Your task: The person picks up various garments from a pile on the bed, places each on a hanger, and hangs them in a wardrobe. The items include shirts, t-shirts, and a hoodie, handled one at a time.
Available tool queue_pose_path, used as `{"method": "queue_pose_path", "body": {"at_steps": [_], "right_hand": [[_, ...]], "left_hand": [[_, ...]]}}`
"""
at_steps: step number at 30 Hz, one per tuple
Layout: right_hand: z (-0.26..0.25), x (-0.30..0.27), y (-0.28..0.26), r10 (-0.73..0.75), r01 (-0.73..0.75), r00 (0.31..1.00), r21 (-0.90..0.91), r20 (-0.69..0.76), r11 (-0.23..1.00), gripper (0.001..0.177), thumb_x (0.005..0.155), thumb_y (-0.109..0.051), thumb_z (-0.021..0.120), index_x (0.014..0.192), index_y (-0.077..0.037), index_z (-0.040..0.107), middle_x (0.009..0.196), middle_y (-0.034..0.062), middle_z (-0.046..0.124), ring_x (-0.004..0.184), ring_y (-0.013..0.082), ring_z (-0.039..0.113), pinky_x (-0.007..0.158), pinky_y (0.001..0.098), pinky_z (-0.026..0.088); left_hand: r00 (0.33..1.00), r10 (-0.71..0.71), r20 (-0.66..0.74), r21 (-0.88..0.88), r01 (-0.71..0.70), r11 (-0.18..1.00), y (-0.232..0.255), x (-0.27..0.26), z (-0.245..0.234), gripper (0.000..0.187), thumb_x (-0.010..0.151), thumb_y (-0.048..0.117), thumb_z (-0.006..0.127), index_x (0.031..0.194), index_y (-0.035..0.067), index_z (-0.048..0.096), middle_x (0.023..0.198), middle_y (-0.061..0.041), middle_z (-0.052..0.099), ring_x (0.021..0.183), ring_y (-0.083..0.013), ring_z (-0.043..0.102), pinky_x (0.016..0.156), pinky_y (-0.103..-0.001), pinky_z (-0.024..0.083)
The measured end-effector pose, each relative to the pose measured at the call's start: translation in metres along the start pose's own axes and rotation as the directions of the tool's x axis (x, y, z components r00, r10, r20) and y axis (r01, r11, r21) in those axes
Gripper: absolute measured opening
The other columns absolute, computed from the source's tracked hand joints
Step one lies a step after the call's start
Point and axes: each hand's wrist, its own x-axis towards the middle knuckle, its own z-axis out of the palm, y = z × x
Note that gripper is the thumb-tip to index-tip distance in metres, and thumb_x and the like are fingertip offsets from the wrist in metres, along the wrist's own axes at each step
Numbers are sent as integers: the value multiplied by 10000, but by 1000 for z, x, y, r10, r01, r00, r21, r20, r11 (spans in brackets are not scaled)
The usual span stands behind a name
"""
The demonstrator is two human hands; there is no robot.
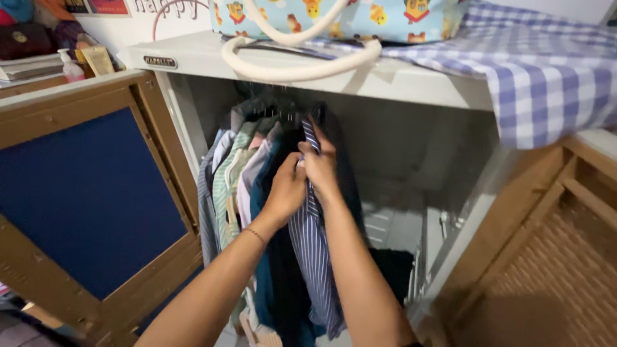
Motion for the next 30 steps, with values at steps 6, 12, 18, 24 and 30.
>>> {"method": "queue_pose_path", "body": {"at_steps": [6,12,18,24,30], "right_hand": [[7,33,36,-28,31,997,-43,66,999,630,868,-90,620,1488,-195,593,1275,144,695,758,154,622,644,291,548],[-4,36,89,-74,97,993,-293,89,951,661,977,-401,602,1564,-148,435,1563,147,484,1358,295,493,1071,387,419],[-21,86,174,18,-108,977,-421,-212,900,844,1023,-602,499,1581,-6,284,1649,228,239,1531,374,203,1229,417,156],[29,125,278,-61,109,988,-352,143,930,768,1035,-515,411,1633,-54,272,1707,158,240,1578,308,190,1276,374,171],[62,112,332,269,-259,946,-76,182,963,779,1032,-552,390,1599,-33,260,1651,127,300,1515,262,273,1199,332,254]], "left_hand": [[999,-5,49,-98,10,995,-41,32,11,324,1077,220,448,1261,9,611,1201,-207,714,1134,-302,685,973,-375,502],[999,2,-44,12,-2,1000,-64,17,-5,362,1048,235,436,1286,36,624,1176,-201,718,1120,-330,684,982,-386,489],[998,22,-53,234,-9,972,-65,1,-25,322,1028,214,513,1270,52,650,1112,-243,706,1071,-401,674,949,-437,507],[988,151,-41,314,-131,940,-53,-14,-54,321,922,95,638,1236,27,628,1056,-273,707,999,-468,662,854,-500,525],[997,-11,-70,386,37,922,-48,-30,-87,455,843,92,698,1290,80,612,854,-263,702,794,-481,678,696,-541,522]]}}
